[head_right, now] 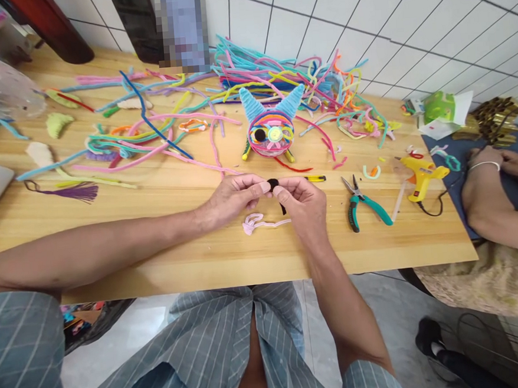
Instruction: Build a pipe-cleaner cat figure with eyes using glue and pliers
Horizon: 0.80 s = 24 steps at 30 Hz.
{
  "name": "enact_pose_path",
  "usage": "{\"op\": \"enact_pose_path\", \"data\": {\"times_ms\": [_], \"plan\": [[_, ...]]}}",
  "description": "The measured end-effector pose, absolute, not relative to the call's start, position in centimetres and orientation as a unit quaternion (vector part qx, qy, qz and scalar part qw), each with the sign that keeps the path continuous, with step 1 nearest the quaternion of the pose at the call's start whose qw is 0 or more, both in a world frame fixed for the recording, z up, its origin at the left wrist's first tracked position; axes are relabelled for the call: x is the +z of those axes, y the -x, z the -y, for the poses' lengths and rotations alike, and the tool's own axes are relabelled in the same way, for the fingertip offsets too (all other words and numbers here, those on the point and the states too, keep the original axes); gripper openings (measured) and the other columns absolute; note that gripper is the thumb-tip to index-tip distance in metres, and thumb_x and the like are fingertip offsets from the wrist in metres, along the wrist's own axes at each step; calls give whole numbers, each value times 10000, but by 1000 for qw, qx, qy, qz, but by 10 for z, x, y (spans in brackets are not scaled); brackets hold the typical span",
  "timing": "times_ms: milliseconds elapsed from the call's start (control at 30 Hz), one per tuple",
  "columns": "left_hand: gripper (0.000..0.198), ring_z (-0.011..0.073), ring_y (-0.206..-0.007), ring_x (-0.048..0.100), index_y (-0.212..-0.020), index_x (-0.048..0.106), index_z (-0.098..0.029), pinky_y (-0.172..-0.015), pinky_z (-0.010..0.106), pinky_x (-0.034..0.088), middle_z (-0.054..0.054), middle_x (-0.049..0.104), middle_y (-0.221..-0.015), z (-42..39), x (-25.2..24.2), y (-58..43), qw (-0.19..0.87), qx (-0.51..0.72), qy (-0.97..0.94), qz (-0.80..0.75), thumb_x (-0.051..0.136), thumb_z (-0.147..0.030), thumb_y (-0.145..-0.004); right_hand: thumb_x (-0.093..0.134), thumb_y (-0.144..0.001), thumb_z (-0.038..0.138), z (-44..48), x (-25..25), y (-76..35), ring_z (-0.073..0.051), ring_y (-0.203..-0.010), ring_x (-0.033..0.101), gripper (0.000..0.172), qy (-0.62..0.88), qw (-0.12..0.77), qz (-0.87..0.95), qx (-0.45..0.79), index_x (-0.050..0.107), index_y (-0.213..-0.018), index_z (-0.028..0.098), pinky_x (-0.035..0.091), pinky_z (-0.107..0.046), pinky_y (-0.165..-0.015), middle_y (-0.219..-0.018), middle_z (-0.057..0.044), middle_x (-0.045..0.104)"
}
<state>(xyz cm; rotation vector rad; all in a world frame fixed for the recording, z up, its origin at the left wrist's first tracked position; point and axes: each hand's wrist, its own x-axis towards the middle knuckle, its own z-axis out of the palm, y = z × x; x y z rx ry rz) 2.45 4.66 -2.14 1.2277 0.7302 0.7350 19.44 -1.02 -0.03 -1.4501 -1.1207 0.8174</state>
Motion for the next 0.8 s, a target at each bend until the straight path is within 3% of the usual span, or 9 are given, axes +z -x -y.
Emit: {"op": "enact_pose_path", "data": {"times_ms": [300,467,800], "plan": [[212,114,-684,547,-824,755,-155,-652,250,408,-12,683,-749,-63,-13,-20,624,307,-655,-294,772,-366,-830,765,-715,317,12,2,-198,-130,-596,609,123,637,489,506,315,739,-785,219,499,-277,-580,-673,21,713],[308,115,-667,523,-777,746,-145,-654,261,384,-15,651,-700,-66,-13,-18,627,309,-642,-316,788,-444,-837,777,-766,333,13,4,-203,-152,-692,671,132,627,487,532,295,759,-843,227,551,-301,-670,-784,0,776],[393,101,-636,466,-758,733,-165,-656,261,395,-33,611,-651,-49,-8,-23,659,380,-545,-354,854,-538,-778,761,-787,317,13,2,-198,-124,-603,589,102,628,504,513,297,725,-766,224,506,-276,-610,-662,31,697]]}}
